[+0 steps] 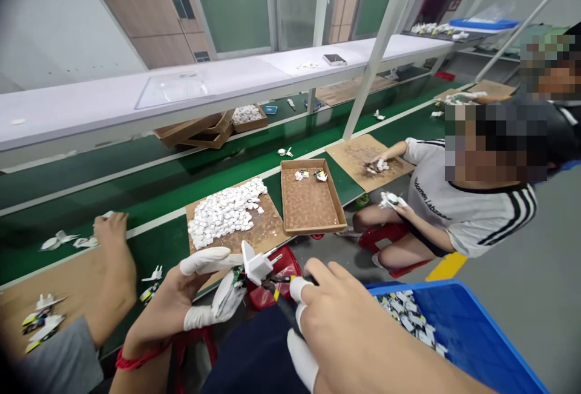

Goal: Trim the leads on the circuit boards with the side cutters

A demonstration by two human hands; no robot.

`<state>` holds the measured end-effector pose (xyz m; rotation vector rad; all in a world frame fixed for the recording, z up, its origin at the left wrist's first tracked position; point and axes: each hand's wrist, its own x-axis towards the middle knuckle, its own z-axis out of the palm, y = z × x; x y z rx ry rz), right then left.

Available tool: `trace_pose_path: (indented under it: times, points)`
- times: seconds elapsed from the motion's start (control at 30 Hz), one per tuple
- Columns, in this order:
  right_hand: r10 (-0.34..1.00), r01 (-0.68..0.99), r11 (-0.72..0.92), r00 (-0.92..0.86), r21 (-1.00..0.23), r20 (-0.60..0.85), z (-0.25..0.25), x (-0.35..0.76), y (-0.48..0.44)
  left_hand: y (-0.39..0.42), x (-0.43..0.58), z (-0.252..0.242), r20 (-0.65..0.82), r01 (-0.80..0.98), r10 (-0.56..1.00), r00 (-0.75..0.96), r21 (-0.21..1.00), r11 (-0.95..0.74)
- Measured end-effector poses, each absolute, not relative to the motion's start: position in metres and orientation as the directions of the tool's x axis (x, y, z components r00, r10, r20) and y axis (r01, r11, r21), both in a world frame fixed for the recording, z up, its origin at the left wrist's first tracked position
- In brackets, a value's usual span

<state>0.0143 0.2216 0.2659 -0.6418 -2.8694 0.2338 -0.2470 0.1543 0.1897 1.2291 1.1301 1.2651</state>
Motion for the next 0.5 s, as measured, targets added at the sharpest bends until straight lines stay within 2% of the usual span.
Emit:
trace_pose_path:
  times: [0.23, 0.4, 0.5]
  points:
    - [0.42, 0.383, 0.88, -0.903, -0.281, 0.085, 0.27, 0.012, 0.232, 0.157, -0.248, 0.191, 0.072, -0.071, 0.996, 0.059, 0.995, -0.068]
    - [0.443, 0.39, 0.792, -0.897, -0.47, 0.003, 0.271, 0.014, 0.234, 0.158, -0.249, 0.186, 0.089, -0.215, 0.994, 0.056, 0.974, -0.075]
    - [0.434, 0.345, 0.676, -0.9, -0.651, -0.026, 0.272, 0.014, 0.24, 0.159, -0.246, 0.179, 0.049, -0.355, 0.999, 0.003, 0.934, -0.045]
